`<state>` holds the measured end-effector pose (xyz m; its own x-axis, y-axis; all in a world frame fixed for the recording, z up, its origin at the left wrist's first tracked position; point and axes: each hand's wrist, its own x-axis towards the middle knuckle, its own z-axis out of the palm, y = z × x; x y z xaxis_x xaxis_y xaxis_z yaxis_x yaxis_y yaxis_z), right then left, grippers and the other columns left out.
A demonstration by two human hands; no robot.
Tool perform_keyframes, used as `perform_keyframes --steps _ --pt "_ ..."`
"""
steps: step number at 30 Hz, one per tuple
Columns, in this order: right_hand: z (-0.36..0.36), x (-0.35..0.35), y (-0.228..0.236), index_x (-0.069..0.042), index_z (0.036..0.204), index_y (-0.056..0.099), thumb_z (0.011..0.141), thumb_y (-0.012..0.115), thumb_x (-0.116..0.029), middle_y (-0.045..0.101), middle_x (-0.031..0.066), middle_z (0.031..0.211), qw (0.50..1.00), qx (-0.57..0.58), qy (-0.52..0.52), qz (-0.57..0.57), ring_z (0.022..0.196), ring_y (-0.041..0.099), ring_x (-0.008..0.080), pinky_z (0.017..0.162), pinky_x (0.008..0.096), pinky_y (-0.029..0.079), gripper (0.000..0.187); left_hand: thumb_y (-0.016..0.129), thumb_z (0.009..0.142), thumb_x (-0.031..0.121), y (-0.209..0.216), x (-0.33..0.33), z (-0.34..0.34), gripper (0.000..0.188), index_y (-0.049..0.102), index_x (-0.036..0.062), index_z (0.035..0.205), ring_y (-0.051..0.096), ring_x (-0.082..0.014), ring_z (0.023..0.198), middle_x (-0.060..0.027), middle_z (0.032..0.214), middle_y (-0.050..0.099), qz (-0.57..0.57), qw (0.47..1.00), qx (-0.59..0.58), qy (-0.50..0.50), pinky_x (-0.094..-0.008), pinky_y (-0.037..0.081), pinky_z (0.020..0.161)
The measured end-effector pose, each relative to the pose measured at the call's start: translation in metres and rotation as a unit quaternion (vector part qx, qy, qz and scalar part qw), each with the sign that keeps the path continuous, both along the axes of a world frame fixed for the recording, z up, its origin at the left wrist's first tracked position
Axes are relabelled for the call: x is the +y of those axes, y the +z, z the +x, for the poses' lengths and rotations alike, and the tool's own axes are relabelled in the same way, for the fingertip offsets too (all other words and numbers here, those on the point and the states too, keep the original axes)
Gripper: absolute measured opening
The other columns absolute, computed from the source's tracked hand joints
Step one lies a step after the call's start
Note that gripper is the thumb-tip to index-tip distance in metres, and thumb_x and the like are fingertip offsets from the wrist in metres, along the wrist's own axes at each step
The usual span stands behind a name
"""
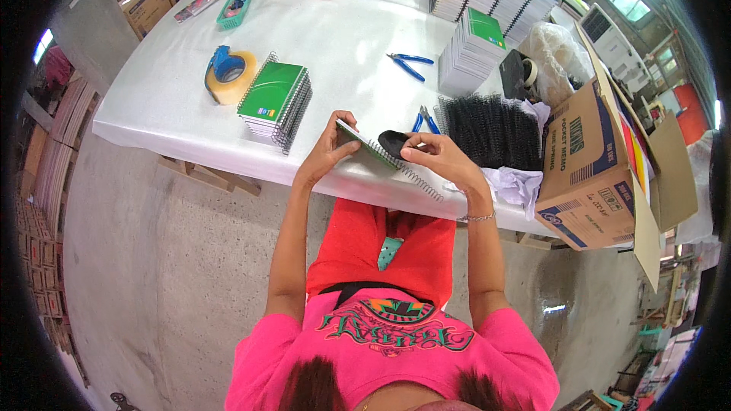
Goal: The person inserts black spiral coils into green notebooks using pliers. They repeatedly pick up a notebook, insert a coil, crimp it with pliers, and place the finished unit aside.
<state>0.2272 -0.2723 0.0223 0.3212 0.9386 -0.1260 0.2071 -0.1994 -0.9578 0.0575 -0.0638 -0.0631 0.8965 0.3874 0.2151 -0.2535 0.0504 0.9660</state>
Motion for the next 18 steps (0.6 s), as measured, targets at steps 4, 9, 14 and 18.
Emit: perform_keyframes --steps 4,9,14,18 --pt "-0.002 0.000 0.001 -0.001 0.099 0.069 0.091 0.070 -0.027 0.065 0.0016 0.096 0.995 0.078 0.022 0.054 0.089 0.055 0.0074 0.079 0.0247 0.046 0.026 0.067 0.088 0.013 -0.007 0.004 0.002 0.043 0.042 0.0131 0.123 0.044 -0.0126 0.106 -0.0012 0.109 0.043 0.004 1.000 -0.006 0.007 -0.0304 0.038 0.095" --pt "0.010 0.002 -0.005 0.001 0.106 0.066 0.093 0.068 -0.026 0.058 0.0122 0.123 0.996 0.083 0.030 0.022 0.106 0.057 0.0149 0.091 0.0302 0.049 0.031 0.061 0.092 0.016 0.000 0.000 0.001 0.036 0.044 0.0136 0.123 0.044 -0.0126 0.105 -0.0004 0.109 0.044 -0.026 0.999 0.014 0.023 -0.0313 0.037 0.096" --pt "0.004 0.002 0.002 -0.002 0.111 0.068 0.093 0.067 -0.028 0.064 0.0067 0.115 0.969 0.228 0.037 0.086 0.100 0.057 0.0135 0.088 0.0286 0.049 0.032 0.058 0.095 0.020 0.000 0.001 0.000 0.032 0.045 0.0146 0.124 0.045 -0.0125 0.105 -0.0005 0.109 0.046 -0.014 0.999 0.029 0.017 -0.0299 0.037 0.095" --pt "0.000 0.015 0.019 0.002 0.109 0.068 0.094 0.067 -0.028 0.060 0.0132 0.128 0.995 -0.080 0.024 -0.055 0.099 0.057 0.0143 0.091 0.0279 0.046 0.033 0.057 0.097 0.019 0.003 0.000 0.000 0.030 0.047 0.0141 0.124 0.041 -0.0103 0.094 0.0009 0.098 0.042 -0.020 0.999 0.019 0.021 -0.0254 0.034 0.089"
